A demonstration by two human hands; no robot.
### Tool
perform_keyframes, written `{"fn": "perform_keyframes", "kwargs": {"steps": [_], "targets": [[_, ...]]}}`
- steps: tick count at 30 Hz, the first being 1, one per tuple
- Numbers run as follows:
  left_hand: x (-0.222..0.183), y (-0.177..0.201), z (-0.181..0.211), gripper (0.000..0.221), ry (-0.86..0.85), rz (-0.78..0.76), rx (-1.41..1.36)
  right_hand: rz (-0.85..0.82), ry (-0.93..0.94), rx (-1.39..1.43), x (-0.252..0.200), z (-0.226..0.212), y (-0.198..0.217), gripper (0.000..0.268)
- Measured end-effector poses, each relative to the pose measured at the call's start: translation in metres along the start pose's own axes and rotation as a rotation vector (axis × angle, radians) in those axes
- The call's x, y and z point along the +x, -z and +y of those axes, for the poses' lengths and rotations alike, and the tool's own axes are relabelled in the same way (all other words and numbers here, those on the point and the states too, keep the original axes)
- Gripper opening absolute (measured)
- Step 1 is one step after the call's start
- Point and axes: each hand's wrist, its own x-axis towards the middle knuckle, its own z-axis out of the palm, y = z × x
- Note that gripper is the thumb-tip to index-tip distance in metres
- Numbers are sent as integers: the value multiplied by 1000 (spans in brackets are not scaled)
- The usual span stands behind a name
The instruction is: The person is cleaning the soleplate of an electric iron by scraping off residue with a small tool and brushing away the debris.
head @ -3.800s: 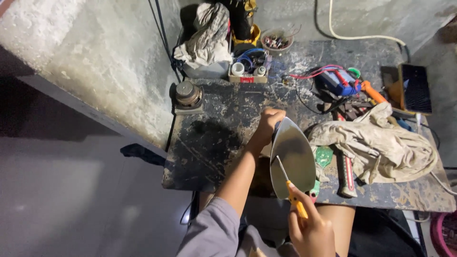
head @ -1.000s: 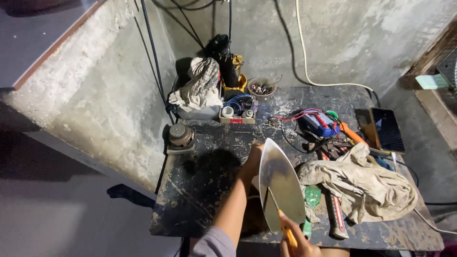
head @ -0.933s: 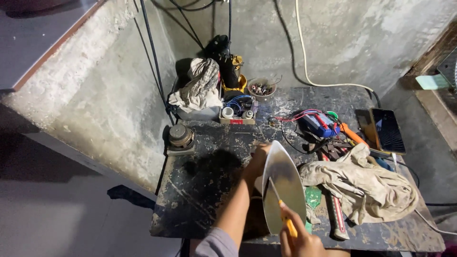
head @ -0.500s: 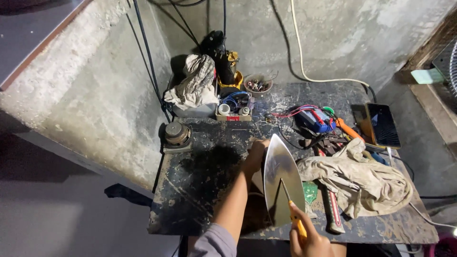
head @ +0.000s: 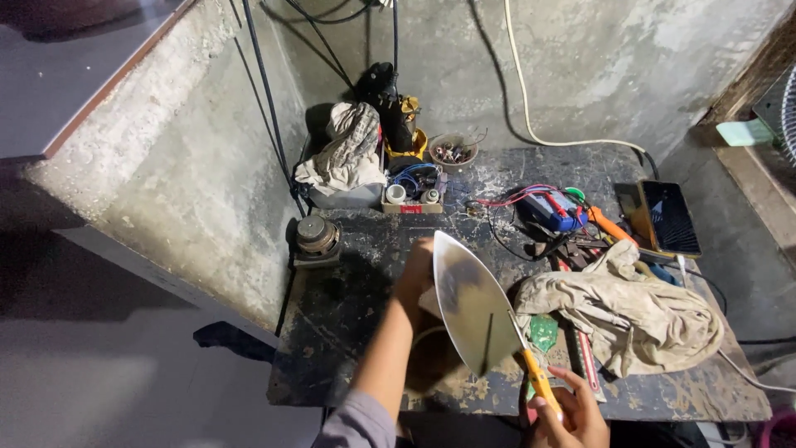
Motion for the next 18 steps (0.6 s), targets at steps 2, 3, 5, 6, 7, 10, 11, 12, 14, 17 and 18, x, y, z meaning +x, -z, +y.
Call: {"fn": "perform_keyframes", "kwargs": {"steps": [2,3,5,6,7,10,11,12,14,17,18], "targets": [[10,9,-37,29,-434,-16,393,-93,140,188,12,33,9,45],[9,15,-21,29,-432,-15,394,-95,139,187,9,24,9,45],[13,27,10,34,427,-65,-172,-107,-134,137,6,6,6,44],[20,26,17,34,424,-67,-170,-107,-132,140,14,18,3,44],[22,23,22,26,649,11,-328,-174,-98,204,19,31,2,43],[16,19,37,19,248,-76,-215,-233,-5,197,15,34,-7,40],[15,20,43,28,-387,-229,67,-232,65,129,13,27,-13,38],[16,20,69,28,-387,-227,69,-234,66,128,8,19,-18,38],[16,18,122,40,490,-231,-628,-155,252,-21,-4,5,-29,34],[16,13,79,27,40,-318,-182,-65,594,-142,-2,0,-45,35],[17,12,96,27,38,-317,-183,-64,597,-143,0,-4,-51,35]]}}
